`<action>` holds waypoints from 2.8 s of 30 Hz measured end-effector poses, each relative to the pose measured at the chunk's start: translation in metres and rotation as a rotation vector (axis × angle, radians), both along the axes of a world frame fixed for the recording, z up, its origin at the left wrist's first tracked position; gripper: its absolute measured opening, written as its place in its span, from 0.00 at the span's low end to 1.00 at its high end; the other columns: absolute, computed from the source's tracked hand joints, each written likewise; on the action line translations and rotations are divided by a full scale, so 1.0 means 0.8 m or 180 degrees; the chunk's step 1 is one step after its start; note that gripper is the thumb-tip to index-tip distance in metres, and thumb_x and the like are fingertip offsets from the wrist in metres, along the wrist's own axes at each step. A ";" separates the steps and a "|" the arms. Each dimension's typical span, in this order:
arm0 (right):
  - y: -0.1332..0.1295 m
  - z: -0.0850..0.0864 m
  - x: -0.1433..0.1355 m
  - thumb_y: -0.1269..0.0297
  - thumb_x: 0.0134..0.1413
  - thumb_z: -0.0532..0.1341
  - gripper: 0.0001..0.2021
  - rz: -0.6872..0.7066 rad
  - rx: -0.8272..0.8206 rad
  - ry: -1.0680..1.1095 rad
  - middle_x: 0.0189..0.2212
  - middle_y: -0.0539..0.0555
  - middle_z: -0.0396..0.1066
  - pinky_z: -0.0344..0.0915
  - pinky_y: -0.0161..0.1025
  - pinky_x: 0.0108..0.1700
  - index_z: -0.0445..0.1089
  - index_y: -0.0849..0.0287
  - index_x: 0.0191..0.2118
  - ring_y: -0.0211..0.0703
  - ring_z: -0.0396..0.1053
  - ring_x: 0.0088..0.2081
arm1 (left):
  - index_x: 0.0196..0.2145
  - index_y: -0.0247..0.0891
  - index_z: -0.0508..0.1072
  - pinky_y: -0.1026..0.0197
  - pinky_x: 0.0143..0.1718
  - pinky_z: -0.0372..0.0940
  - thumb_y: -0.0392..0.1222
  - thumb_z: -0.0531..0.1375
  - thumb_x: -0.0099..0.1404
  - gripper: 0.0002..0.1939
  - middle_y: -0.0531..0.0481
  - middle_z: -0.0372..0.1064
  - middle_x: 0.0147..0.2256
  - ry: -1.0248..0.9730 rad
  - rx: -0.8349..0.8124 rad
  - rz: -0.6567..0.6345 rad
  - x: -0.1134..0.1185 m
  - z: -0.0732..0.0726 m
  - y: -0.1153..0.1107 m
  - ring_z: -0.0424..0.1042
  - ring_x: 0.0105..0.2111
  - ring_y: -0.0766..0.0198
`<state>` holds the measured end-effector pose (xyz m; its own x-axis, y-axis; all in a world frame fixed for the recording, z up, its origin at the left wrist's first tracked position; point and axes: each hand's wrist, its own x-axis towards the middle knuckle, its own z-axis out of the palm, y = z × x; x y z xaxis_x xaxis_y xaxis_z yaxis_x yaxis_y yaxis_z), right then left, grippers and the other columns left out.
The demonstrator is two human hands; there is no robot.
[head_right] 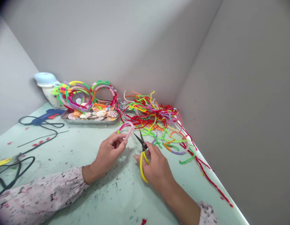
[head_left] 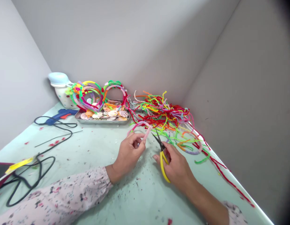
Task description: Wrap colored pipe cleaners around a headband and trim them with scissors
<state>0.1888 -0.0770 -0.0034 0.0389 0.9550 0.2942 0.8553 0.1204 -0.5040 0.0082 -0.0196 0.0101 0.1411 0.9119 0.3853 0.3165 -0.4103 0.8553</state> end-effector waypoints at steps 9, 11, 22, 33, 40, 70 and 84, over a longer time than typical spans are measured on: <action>-0.003 -0.001 -0.002 0.56 0.54 0.61 0.24 0.0220 -0.0048 0.0015 0.38 0.56 0.70 0.68 0.41 0.41 0.63 0.60 0.56 0.45 0.70 0.37 | 0.39 0.38 0.76 0.68 0.24 0.56 0.38 0.58 0.61 0.09 0.55 0.63 0.25 0.0020 0.0007 0.0044 0.000 0.002 0.000 0.60 0.23 0.71; -0.001 0.001 -0.001 0.55 0.54 0.61 0.25 0.0102 -0.0080 0.0068 0.37 0.55 0.70 0.68 0.41 0.40 0.63 0.59 0.55 0.44 0.70 0.36 | 0.39 0.38 0.76 0.68 0.25 0.57 0.37 0.58 0.61 0.09 0.55 0.63 0.25 0.0039 0.0003 0.0046 0.000 0.003 -0.001 0.61 0.23 0.71; -0.004 -0.002 -0.002 0.56 0.54 0.61 0.24 0.0284 -0.0165 0.0056 0.37 0.55 0.69 0.68 0.41 0.41 0.63 0.60 0.55 0.45 0.70 0.36 | 0.38 0.37 0.76 0.68 0.24 0.57 0.37 0.58 0.61 0.09 0.56 0.62 0.25 0.0037 -0.0013 0.0051 0.000 0.004 -0.002 0.60 0.22 0.71; -0.002 0.000 -0.002 0.56 0.54 0.61 0.24 0.0290 -0.0099 0.0029 0.36 0.55 0.70 0.69 0.41 0.39 0.64 0.59 0.55 0.45 0.70 0.35 | 0.39 0.36 0.76 0.69 0.23 0.56 0.37 0.58 0.61 0.10 0.55 0.64 0.26 0.0029 -0.0057 0.0007 0.001 0.004 -0.001 0.60 0.22 0.71; -0.004 0.000 -0.002 0.57 0.55 0.61 0.23 0.0394 -0.0049 0.0060 0.37 0.56 0.70 0.69 0.41 0.40 0.64 0.59 0.55 0.45 0.70 0.36 | 0.39 0.37 0.76 0.69 0.24 0.57 0.37 0.58 0.61 0.10 0.55 0.64 0.26 0.0041 0.0029 0.0037 0.000 0.002 -0.001 0.61 0.22 0.71; -0.004 0.004 -0.004 0.56 0.54 0.62 0.24 0.0278 -0.0285 0.0081 0.35 0.54 0.69 0.68 0.40 0.40 0.64 0.61 0.55 0.44 0.69 0.35 | 0.40 0.37 0.76 0.68 0.24 0.57 0.37 0.58 0.61 0.10 0.55 0.62 0.24 0.0105 -0.0017 0.0030 0.001 0.002 0.001 0.60 0.23 0.70; -0.004 0.003 -0.004 0.54 0.53 0.62 0.25 0.0354 -0.0434 0.0141 0.34 0.54 0.69 0.67 0.40 0.39 0.65 0.60 0.55 0.44 0.69 0.34 | 0.40 0.36 0.76 0.68 0.26 0.57 0.36 0.58 0.61 0.10 0.55 0.62 0.25 0.0122 -0.0079 0.0038 0.002 0.002 0.002 0.61 0.24 0.70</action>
<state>0.1858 -0.0800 -0.0013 -0.0591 0.9850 0.1619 0.8171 0.1409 -0.5590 0.0094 -0.0179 0.0120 0.1443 0.9229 0.3571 0.3540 -0.3851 0.8523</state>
